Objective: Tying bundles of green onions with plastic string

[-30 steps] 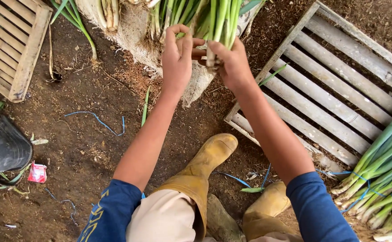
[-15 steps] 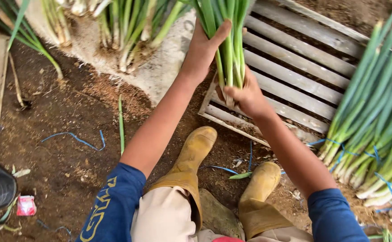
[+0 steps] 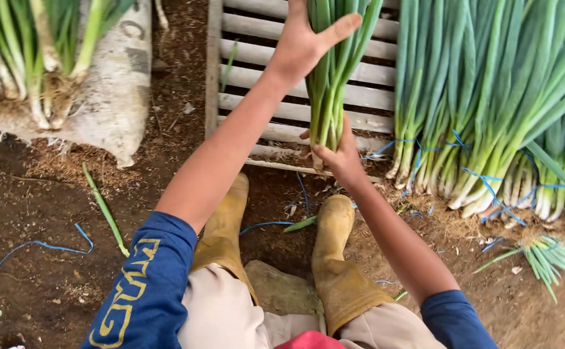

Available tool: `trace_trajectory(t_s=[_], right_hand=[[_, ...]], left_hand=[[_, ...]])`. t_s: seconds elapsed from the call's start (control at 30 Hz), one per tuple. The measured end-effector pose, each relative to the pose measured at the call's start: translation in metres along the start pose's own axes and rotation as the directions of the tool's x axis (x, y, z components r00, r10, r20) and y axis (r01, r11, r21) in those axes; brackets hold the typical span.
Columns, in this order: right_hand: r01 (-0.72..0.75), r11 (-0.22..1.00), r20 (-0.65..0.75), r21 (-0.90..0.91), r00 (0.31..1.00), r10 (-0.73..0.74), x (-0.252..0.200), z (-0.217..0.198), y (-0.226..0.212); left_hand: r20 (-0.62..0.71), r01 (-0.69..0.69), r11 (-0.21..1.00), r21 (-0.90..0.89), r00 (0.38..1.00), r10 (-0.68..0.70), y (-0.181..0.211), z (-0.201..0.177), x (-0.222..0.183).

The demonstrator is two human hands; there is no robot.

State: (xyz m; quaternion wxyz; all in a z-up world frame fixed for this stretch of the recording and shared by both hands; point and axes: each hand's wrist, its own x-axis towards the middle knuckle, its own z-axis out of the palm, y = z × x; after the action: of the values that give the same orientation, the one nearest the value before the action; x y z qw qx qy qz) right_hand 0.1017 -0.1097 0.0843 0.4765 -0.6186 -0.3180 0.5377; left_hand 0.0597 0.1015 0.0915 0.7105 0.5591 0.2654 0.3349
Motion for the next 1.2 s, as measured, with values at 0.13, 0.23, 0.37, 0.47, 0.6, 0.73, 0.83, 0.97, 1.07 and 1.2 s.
trace_trajectory(t_s=[0.13, 0.23, 0.37, 0.47, 0.6, 0.73, 0.83, 0.97, 1.07, 1.2], right_hand=[[-0.224, 0.974, -0.035, 0.032, 0.974, 0.225, 0.013, -0.001, 0.024], [-0.235, 0.905, -0.061, -0.355, 0.972, 0.228, 0.027, -0.005, 0.057], [-0.209, 0.909, 0.068, -0.361, 0.966, 0.249, 0.022, 0.000, 0.056], [-0.252, 0.913, 0.021, -0.321, 0.962, 0.273, 0.019, 0.000, 0.062], [-0.187, 0.904, 0.082, -0.385, 0.968, 0.236, 0.006, -0.011, 0.072], [-0.256, 0.932, 0.055, -0.257, 0.959, 0.278, -0.015, -0.010, 0.035], [-0.215, 0.919, 0.061, -0.330, 0.967, 0.248, -0.035, -0.017, 0.050], [-0.172, 0.833, 0.076, -0.525, 0.966, 0.247, -0.054, -0.011, 0.123], [-0.185, 0.637, 0.090, -0.749, 0.923, 0.374, -0.073, 0.004, 0.151], [-0.051, 0.336, 0.072, -0.940, 0.937, 0.342, -0.088, 0.018, 0.179]], left_hand=[[-0.202, 0.278, 0.841, 0.465, 0.958, -0.205, -0.075, -0.004, 0.000], [-0.182, 0.202, 0.909, 0.366, 0.973, -0.143, -0.108, -0.018, -0.047], [-0.342, 0.436, 0.847, 0.303, 0.880, -0.331, -0.085, -0.004, -0.120], [-0.310, 0.466, 0.851, 0.241, 0.868, -0.388, -0.087, 0.003, -0.158], [-0.125, 0.704, 0.685, 0.185, 0.709, -0.694, -0.139, -0.009, -0.174], [-0.119, 0.623, 0.702, 0.345, 0.771, -0.626, -0.123, -0.019, -0.174], [-0.091, 0.580, 0.722, 0.377, 0.799, -0.594, -0.125, -0.038, -0.178], [-0.121, 0.577, 0.734, 0.358, 0.808, -0.576, -0.125, -0.050, -0.185], [-0.156, 0.561, 0.750, 0.349, 0.824, -0.544, -0.117, -0.051, -0.191], [-0.114, 0.438, 0.804, 0.402, 0.895, -0.431, -0.104, -0.039, -0.205]])
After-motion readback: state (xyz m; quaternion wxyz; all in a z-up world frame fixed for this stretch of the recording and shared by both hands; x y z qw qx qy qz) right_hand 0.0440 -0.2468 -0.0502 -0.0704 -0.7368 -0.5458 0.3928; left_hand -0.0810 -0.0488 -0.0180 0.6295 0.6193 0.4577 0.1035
